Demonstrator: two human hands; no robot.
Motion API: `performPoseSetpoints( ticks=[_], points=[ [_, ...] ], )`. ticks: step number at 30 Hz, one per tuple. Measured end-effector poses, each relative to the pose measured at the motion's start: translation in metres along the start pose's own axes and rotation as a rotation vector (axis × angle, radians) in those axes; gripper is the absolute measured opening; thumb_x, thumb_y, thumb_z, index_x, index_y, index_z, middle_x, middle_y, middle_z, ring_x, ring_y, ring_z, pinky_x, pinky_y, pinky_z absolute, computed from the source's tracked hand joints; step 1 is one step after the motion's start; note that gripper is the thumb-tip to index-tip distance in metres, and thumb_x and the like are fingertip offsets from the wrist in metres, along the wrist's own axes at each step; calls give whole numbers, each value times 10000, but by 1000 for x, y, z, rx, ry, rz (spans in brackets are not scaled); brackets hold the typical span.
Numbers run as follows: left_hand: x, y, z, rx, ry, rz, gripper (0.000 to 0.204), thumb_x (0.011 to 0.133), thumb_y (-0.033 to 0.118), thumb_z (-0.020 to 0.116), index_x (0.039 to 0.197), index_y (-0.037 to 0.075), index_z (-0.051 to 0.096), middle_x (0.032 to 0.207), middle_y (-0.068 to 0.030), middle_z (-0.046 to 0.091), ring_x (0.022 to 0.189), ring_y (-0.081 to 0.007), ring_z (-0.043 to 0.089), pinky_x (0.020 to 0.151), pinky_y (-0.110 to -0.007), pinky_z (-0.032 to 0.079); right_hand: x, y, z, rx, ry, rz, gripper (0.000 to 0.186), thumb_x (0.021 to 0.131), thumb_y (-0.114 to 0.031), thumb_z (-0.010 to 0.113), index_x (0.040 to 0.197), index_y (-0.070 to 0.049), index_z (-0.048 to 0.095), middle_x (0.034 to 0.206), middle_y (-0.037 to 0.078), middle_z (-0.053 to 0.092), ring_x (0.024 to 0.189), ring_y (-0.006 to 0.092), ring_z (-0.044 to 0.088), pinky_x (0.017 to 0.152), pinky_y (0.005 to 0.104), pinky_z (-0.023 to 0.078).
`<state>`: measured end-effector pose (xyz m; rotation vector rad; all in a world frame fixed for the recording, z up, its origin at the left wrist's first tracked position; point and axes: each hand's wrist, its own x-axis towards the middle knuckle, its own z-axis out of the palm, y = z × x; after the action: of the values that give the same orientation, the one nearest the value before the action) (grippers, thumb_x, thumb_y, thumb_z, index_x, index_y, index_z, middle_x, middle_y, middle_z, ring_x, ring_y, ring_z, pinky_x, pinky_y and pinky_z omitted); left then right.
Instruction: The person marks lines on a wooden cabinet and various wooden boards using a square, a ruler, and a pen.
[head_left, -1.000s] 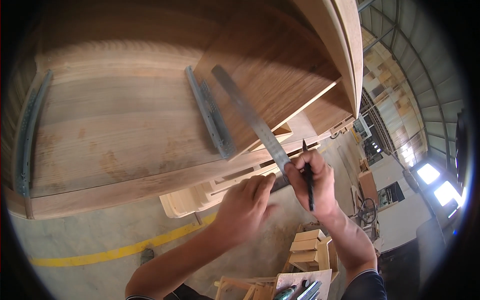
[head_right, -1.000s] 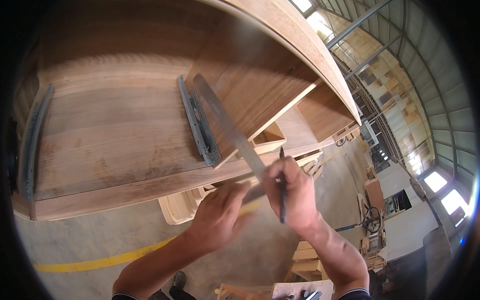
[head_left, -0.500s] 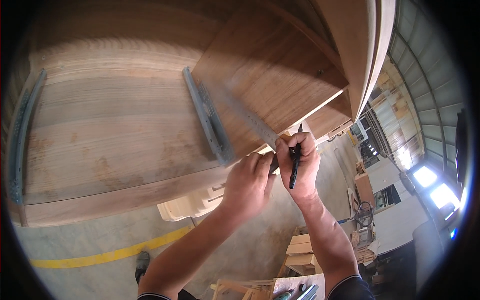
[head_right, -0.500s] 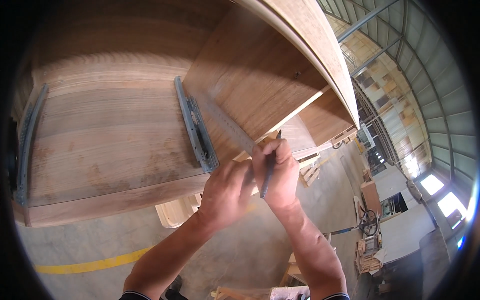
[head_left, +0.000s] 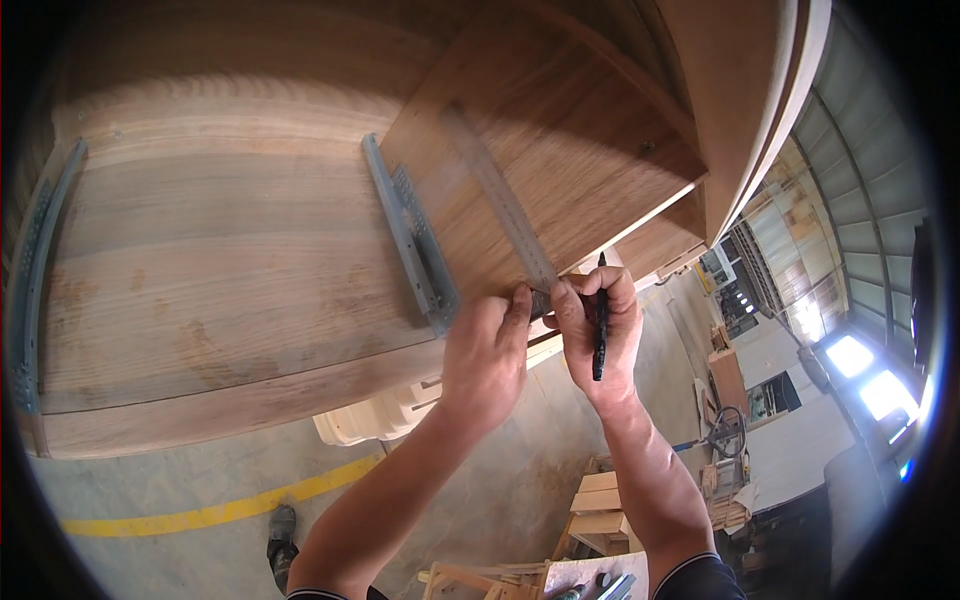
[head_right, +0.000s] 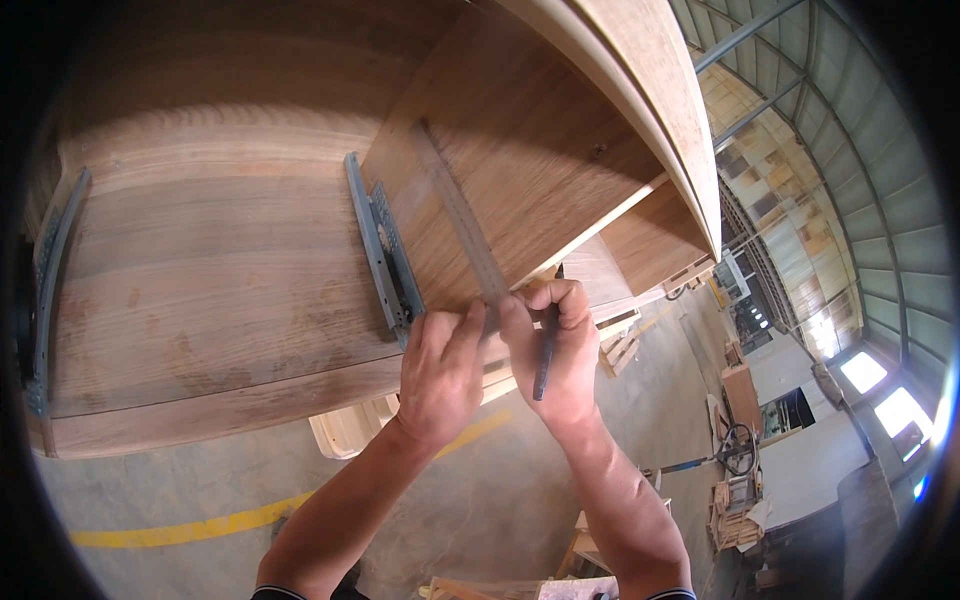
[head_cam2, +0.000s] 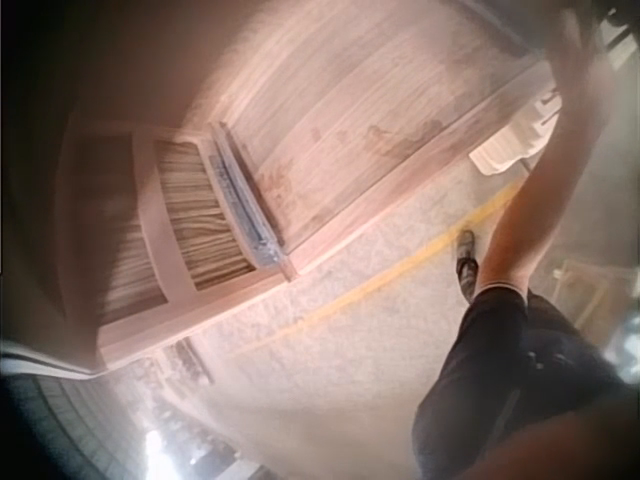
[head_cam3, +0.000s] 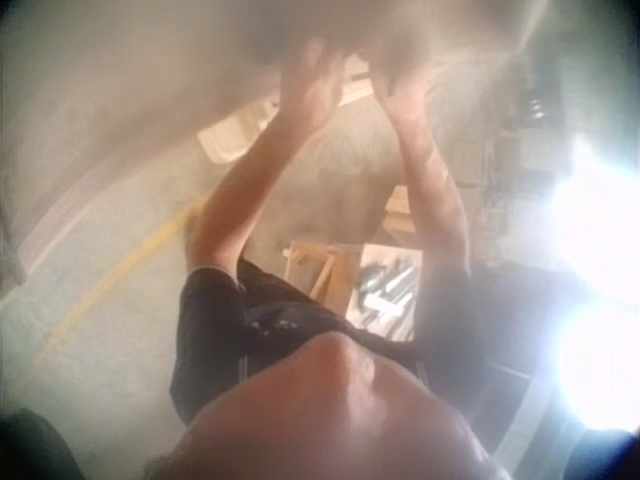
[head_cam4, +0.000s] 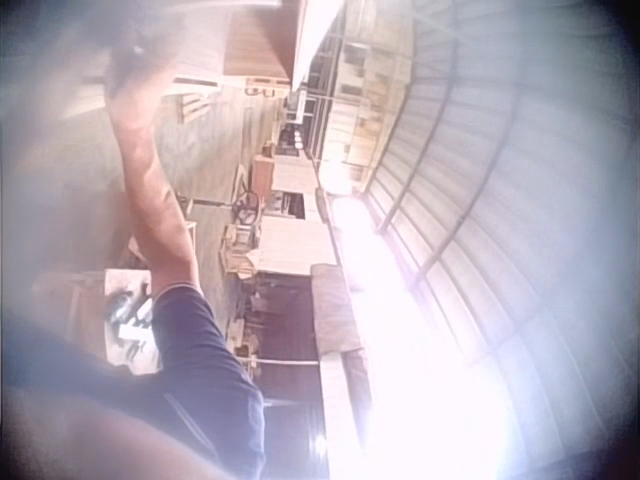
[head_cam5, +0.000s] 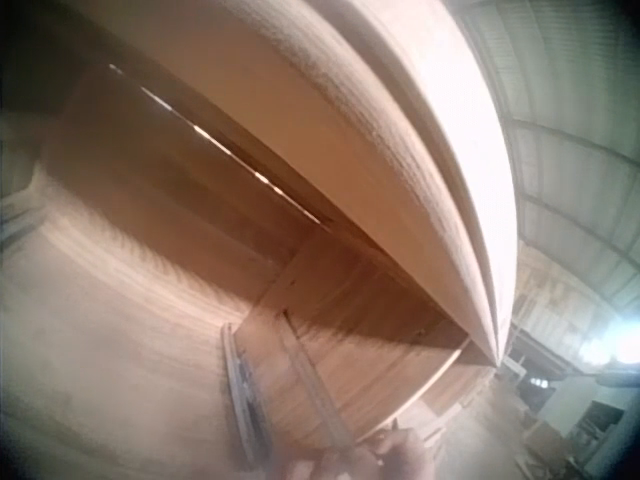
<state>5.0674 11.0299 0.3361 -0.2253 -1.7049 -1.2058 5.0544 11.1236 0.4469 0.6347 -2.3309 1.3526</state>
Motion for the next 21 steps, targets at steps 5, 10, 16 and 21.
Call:
performPoseSetpoints(
  ticks=[5, 10, 16, 21],
  points=[
    [2, -3, -3, -3, 1, 9, 402, 851, -37, 678, 1249, -69, 632, 981, -147, 541, 876, -343, 565, 791, -436, 506, -3, 3, 2, 36, 10, -39, 214, 934, 39, 694, 925, -51, 500, 835, 16, 639, 779, 60, 569, 729, 227, 494],
    [1, -3, -1, -10, 2, 13, 416, 846, -34, 687, 1257, -61, 630, 981, -144, 542, 876, -339, 565, 793, -434, 504, -3, 9, -3, 12, 27, -36, 211, 937, 42, 690, 929, -56, 504, 813, 3, 630, 763, 48, 549, 703, 217, 471],
    [2, -4, -3, -2, 7, 20, 425, 840, -31, 697, 1259, -53, 633, 981, -138, 547, 873, -334, 565, 795, -429, 504, -4, 3, 0, 25, 32, -51, 213, 946, 47, 679, 928, -62, 496, 806, -2, 619, 753, 45, 541, 689, 209, 459],
    [5, -4, -3, -8, 58, 44, 512, 788, -57, 676, 1299, -70, 643, 920, -123, 548, 831, -307, 567, 684, -416, 485, -4, 5, -2, 51, 18, -31, 213, 948, 56, 671, 939, -63, 495, 839, 4, 633, 755, 46, 548, 691, 204, 462]
  ],
)
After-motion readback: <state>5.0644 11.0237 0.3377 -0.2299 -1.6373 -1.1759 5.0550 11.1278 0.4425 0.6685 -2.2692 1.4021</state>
